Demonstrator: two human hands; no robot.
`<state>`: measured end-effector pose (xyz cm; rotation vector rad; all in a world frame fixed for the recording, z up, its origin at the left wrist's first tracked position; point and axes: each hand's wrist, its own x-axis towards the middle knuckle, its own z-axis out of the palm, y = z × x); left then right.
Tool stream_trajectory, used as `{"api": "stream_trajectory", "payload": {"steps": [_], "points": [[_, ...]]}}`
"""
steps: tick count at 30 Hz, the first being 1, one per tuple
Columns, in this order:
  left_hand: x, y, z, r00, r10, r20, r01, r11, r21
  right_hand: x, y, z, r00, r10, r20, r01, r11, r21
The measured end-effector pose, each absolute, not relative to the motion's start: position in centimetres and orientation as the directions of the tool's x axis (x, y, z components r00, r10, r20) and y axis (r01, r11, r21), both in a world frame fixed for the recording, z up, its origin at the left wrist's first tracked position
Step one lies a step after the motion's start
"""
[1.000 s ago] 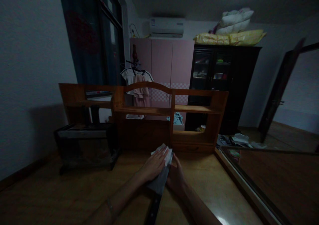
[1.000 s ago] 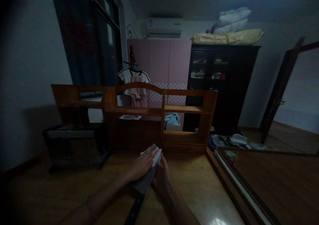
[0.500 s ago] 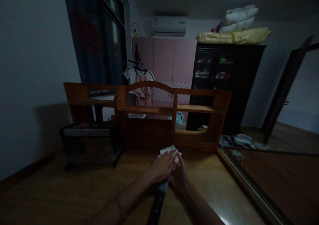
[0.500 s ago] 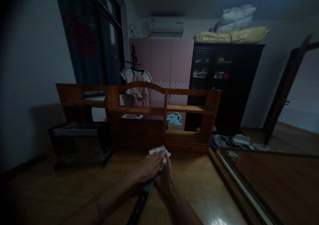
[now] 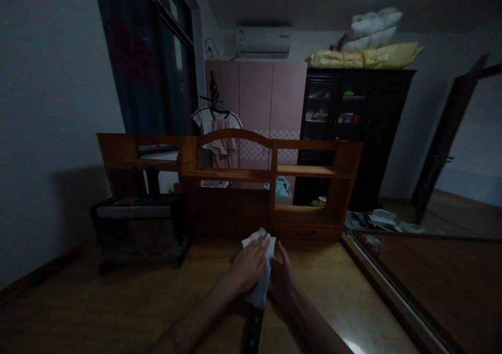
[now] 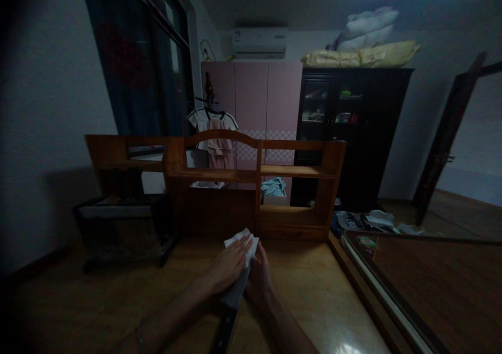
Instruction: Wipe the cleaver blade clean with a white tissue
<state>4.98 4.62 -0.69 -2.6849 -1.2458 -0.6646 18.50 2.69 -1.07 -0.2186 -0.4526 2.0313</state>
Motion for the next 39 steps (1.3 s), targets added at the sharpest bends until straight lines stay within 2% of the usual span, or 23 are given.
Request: {"api": "stream_trajectory", "payload": {"steps": [7, 13, 21, 24, 32, 39], "points": [[4.4, 1.7, 0.8, 0.720, 0.600, 0.349, 0.593, -0.793, 0.140, 18.4, 3.0, -1.3, -0.461, 0.886, 0.040, -0.822, -0.410, -0.394], [2.1, -0.2, 2.0, 0.746, 0.580, 0.328, 0.540, -0.814, 0.212, 18.5, 2.8, -1.2, -0.491, 0.870, 0.038, -0.800, -0.433, -0.416], [-1.2, -1.1, 0.1, 0.652, 0.676, 0.344, 0.632, -0.735, 0.247, 18.6, 2.8, -1.3, -0.530, 0.847, 0.032, -0.752, -0.452, -0.480], [-1.0, -2.2, 0.2, 0.677, 0.649, 0.347, 0.607, -0.759, 0.235, 18.6, 2.8, -1.3, -0.527, 0.850, 0.021, -0.745, -0.450, -0.492], [-0.9, -5.5, 1.8, 0.760, 0.609, 0.227, 0.553, -0.789, 0.266, 18.7, 2.4, -0.6, -0.501, 0.865, -0.034, -0.731, -0.444, -0.518], [-2.6, -3.7, 1.7, 0.749, 0.626, 0.218, 0.558, -0.773, 0.303, 18.5, 2.6, -0.9, -0.504, 0.864, -0.005, -0.745, -0.438, -0.503]]}}
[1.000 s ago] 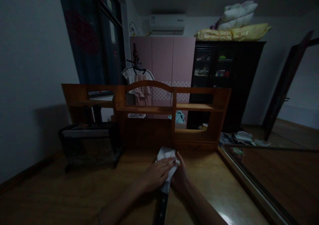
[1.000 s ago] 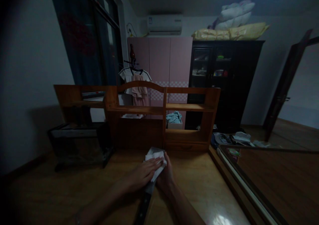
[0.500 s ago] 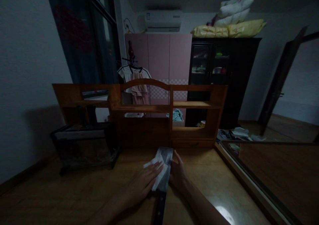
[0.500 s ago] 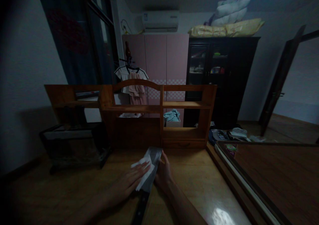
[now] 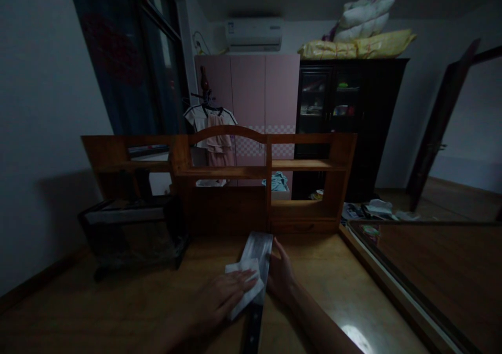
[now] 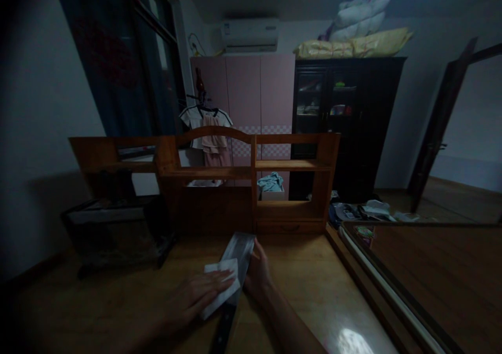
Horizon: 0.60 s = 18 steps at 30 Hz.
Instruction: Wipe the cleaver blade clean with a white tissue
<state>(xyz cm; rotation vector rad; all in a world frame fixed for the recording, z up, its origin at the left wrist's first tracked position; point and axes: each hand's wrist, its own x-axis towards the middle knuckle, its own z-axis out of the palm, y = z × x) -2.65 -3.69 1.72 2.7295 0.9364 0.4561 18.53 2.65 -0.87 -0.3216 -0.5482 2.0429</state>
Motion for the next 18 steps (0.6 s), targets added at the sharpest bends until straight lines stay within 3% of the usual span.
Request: {"api": "stream_trajectory", "payload": {"steps": [7, 18], "points": [[-0.8, -2.3, 1.6, 0.716, 0.654, 0.245, 0.587, -0.754, 0.294, 18.6, 2.8, -1.1, -0.526, 0.850, 0.002, -0.743, -0.459, -0.488], [-1.1, -4.4, 2.3, 0.821, 0.530, 0.212, 0.476, -0.841, 0.256, 18.8, 2.9, -0.8, -0.507, 0.861, -0.040, -0.729, -0.453, -0.513]]}}
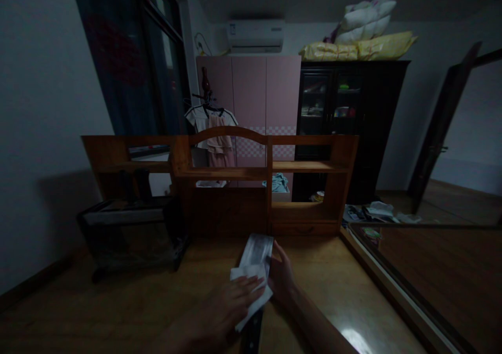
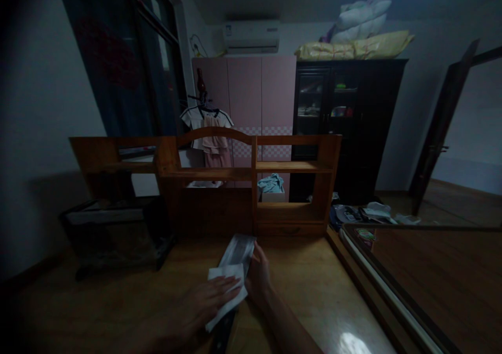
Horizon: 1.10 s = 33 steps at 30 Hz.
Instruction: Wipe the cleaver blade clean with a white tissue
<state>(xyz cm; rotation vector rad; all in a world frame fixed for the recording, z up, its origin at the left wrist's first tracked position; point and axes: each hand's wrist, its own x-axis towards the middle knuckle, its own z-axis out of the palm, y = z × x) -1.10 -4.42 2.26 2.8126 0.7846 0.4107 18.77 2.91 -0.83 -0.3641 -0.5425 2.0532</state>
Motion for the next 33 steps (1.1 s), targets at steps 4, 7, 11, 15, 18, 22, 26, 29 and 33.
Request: {"api": "stream_trajectory", "payload": {"steps": [4, 7, 11, 15, 18, 22, 26, 29, 33], "points": [[-2.6, -4.2, 1.9, 0.825, 0.517, 0.227, 0.462, -0.849, 0.255, 18.7, 2.6, -0.8, -0.482, 0.875, -0.047, -0.757, -0.443, -0.480], [-4.2, -3.8, 1.9, 0.808, 0.531, 0.255, 0.476, -0.844, 0.249, 18.7, 2.5, -0.7, -0.476, 0.878, -0.048, -0.777, -0.445, -0.444], [-6.0, -2.9, 2.1, 0.798, 0.533, 0.282, 0.495, -0.846, 0.198, 18.7, 2.4, -0.5, -0.508, 0.861, -0.012, -0.761, -0.456, -0.461], [-5.4, -2.8, 1.8, 0.743, 0.572, 0.347, 0.557, -0.816, 0.154, 18.8, 2.2, -0.3, -0.542, 0.840, 0.013, -0.739, -0.469, -0.484], [-3.1, -3.8, 1.1, 0.754, 0.580, 0.308, 0.569, -0.811, 0.134, 18.9, 2.3, -0.4, -0.536, 0.844, -0.008, -0.735, -0.471, -0.488], [-0.1, -5.2, 1.1, 0.779, 0.577, 0.248, 0.551, -0.817, 0.169, 19.0, 2.6, -0.4, -0.504, 0.859, -0.086, -0.722, -0.474, -0.504], [0.7, -5.6, 2.6, 0.808, 0.553, 0.201, 0.520, -0.831, 0.197, 19.0, 2.5, -0.1, -0.482, 0.871, -0.094, -0.735, -0.460, -0.498], [-0.1, -5.3, 3.6, 0.848, 0.504, 0.162, 0.469, -0.857, 0.211, 18.9, 2.3, -0.1, -0.475, 0.876, -0.086, -0.764, -0.458, -0.455], [-1.7, -5.1, 3.9, 0.888, 0.433, 0.154, 0.400, -0.894, 0.202, 18.9, 2.4, -0.5, -0.478, 0.875, -0.082, -0.782, -0.466, -0.415]]}}
